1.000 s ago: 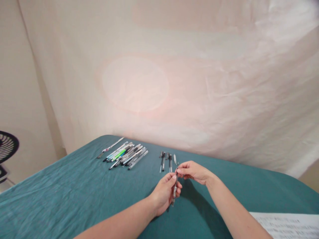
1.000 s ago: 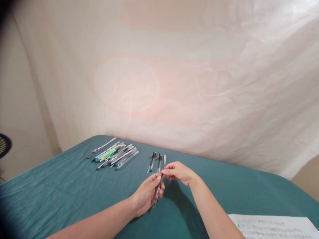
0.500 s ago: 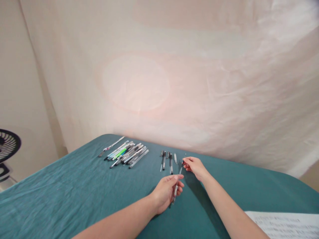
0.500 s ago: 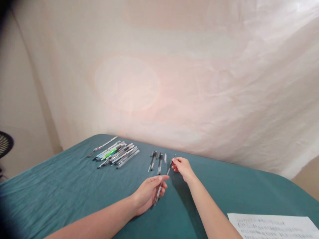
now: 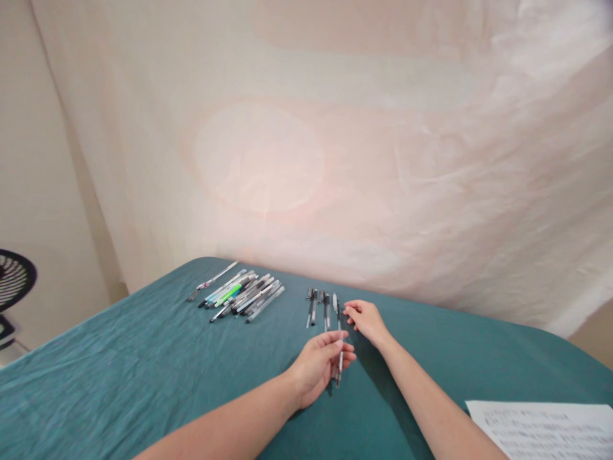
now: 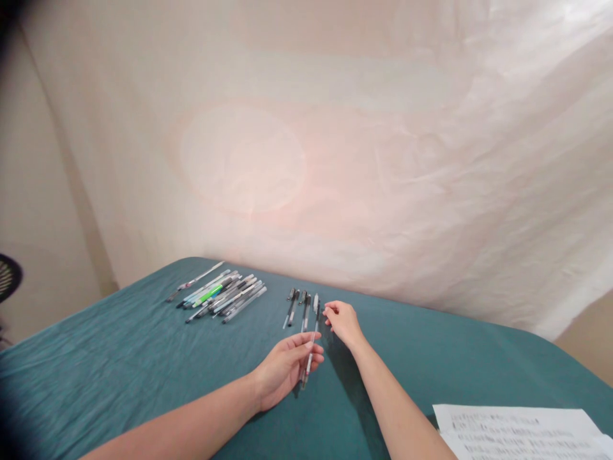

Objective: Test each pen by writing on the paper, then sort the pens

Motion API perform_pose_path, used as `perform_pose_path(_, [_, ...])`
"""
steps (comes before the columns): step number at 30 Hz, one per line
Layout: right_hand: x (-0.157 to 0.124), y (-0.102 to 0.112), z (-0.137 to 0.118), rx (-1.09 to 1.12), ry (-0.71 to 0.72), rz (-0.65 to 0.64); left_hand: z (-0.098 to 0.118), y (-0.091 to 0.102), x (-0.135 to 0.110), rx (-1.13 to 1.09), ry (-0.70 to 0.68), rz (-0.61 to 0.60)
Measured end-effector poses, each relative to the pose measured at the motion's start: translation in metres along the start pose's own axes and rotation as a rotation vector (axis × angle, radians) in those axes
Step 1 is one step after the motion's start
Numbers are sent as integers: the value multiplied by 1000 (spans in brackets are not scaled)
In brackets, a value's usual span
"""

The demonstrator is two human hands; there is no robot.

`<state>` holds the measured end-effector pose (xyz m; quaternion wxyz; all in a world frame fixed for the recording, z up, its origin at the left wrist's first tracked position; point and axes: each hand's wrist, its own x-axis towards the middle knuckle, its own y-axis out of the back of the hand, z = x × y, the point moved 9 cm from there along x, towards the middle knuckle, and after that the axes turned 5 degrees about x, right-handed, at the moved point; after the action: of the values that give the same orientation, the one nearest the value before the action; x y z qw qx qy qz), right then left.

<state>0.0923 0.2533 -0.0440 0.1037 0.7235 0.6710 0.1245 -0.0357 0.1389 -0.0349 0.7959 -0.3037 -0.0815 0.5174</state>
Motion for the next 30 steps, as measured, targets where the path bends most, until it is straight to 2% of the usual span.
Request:
perform_pose_path(6, [-10, -3, -12, -10, -27, -84, 9, -2, -5, -24, -56, 16])
perform_pose_path(10, [-25, -3, -28, -26, -67, -240, 16, -2, -6, -31, -118, 20])
perform_pose_path(14, [-43, 0, -55, -65, -82, -369, 23, 4, -5, 36, -218, 58])
perform_pose_path(18, [-68, -14, -80, -146, -64, -578, 28, 10, -4, 84, -283, 122])
perform_pose_path(20, [-78, -24, -84, -174, -55, -642, 30, 11, -4, 68, -312, 130])
perform_pose_path(25, [-83, -39, -80, -242, -30, -648, 34, 12, -4, 2, -343, 125])
perform_pose_path(30, [-84, -44, -80, -189, -32, -668, 36, 12, -4, 11, -357, 122])
